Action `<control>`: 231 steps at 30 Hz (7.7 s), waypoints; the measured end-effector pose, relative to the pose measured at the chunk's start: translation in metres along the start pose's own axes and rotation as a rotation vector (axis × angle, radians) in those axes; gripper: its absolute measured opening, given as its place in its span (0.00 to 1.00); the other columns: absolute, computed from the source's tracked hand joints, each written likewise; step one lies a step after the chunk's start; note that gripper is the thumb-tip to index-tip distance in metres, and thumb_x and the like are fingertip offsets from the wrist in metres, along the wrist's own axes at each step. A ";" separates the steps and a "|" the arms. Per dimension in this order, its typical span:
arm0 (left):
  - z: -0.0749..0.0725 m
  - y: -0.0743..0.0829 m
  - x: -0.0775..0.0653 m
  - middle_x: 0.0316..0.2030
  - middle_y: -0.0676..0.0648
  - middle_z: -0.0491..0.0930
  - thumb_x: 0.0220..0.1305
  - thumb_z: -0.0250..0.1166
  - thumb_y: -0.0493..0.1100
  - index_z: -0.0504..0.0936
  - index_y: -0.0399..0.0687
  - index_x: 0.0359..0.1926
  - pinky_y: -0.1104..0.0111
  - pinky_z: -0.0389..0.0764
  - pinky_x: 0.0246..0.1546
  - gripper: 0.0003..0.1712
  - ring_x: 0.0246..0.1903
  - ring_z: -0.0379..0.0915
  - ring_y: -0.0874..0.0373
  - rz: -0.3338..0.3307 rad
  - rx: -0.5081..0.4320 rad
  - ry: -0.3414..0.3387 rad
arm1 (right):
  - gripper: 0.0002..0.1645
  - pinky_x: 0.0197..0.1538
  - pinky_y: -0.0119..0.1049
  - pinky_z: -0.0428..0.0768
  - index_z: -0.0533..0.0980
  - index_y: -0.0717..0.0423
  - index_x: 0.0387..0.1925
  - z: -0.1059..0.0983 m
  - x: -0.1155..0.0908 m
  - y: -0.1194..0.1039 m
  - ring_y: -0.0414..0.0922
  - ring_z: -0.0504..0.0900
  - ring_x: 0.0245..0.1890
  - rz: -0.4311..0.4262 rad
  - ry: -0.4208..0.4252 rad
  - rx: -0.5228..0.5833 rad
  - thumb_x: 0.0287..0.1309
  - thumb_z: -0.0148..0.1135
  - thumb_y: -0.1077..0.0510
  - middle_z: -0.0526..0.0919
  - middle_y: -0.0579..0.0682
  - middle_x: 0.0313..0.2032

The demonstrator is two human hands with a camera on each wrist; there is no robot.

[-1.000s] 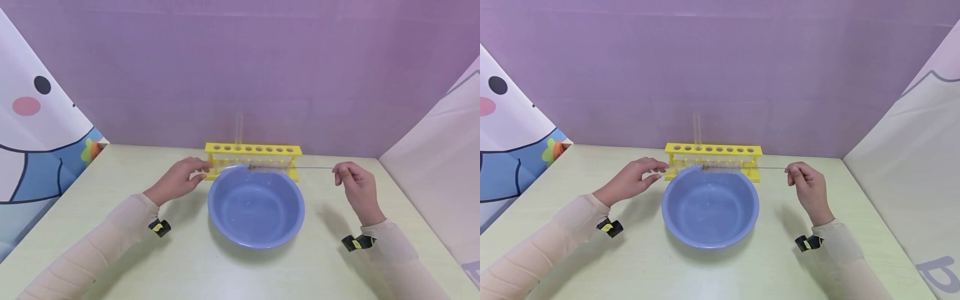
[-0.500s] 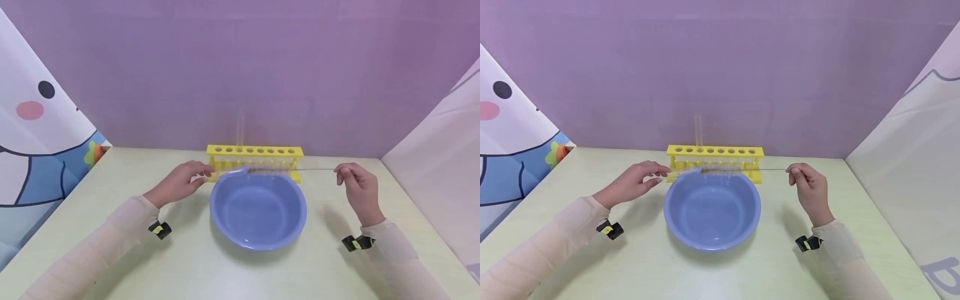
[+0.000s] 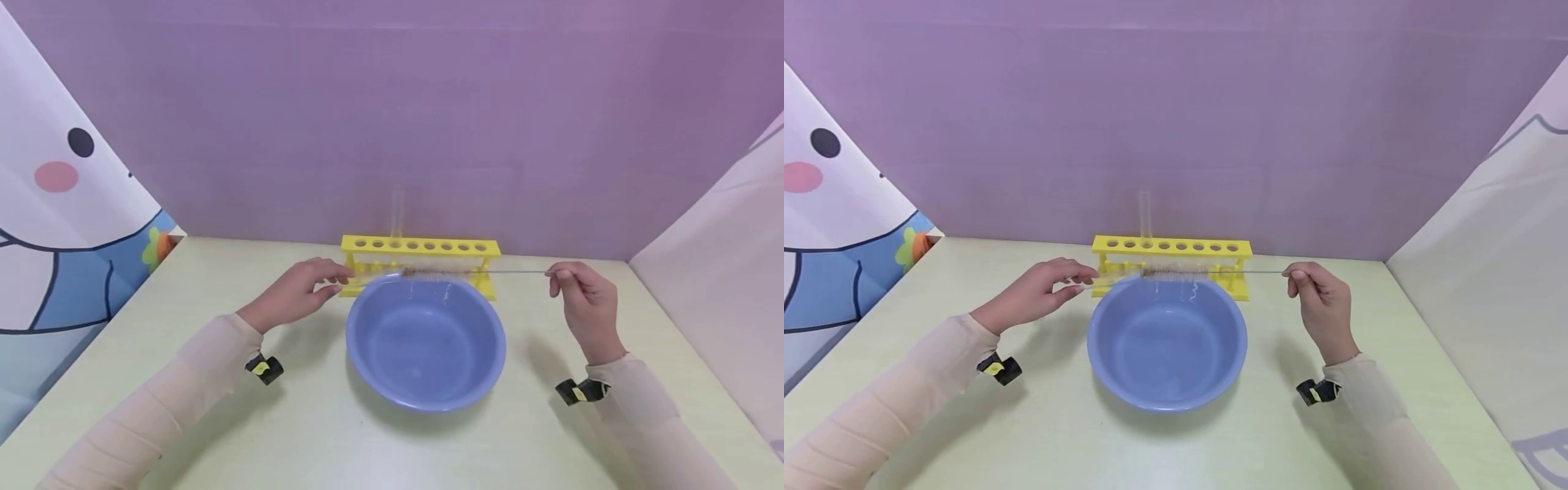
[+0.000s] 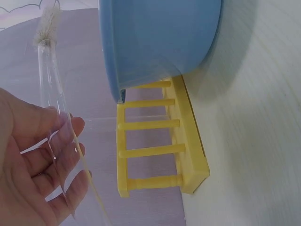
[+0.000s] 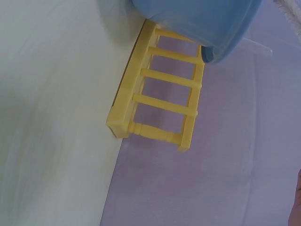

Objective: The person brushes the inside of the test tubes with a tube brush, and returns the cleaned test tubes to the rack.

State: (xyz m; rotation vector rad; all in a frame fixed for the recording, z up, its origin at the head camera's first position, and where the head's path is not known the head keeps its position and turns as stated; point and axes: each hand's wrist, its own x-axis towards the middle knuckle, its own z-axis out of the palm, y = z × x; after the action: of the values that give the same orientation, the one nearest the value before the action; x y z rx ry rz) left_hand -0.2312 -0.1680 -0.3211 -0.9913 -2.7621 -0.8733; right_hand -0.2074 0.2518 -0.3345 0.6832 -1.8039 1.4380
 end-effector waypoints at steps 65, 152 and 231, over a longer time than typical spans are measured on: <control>-0.002 0.000 0.002 0.43 0.49 0.81 0.63 0.59 0.32 0.79 0.41 0.53 0.57 0.77 0.48 0.17 0.45 0.76 0.54 0.055 0.074 -0.108 | 0.10 0.23 0.40 0.71 0.83 0.63 0.28 -0.008 0.010 -0.003 0.51 0.73 0.16 -0.920 -0.017 -0.500 0.61 0.56 0.69 0.81 0.54 0.17; 0.017 0.001 0.010 0.46 0.51 0.82 0.60 0.63 0.31 0.81 0.46 0.51 0.60 0.76 0.48 0.18 0.46 0.75 0.57 0.115 0.082 -0.025 | 0.15 0.26 0.39 0.72 0.81 0.66 0.27 0.006 0.011 0.002 0.51 0.75 0.19 -0.771 -0.133 -0.452 0.66 0.51 0.66 0.81 0.55 0.20; 0.033 0.013 0.012 0.43 0.48 0.82 0.55 0.66 0.30 0.81 0.42 0.49 0.62 0.78 0.45 0.19 0.43 0.74 0.54 0.167 0.183 0.087 | 0.19 0.31 0.28 0.75 0.81 0.59 0.31 0.018 0.013 -0.004 0.39 0.76 0.25 -0.564 -0.401 -0.481 0.69 0.48 0.54 0.80 0.46 0.26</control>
State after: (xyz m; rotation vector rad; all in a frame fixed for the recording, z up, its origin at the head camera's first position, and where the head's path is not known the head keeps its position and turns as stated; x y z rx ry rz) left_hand -0.2286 -0.1353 -0.3395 -1.1017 -2.5859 -0.6121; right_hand -0.2161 0.2341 -0.3241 1.1548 -1.9317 0.4935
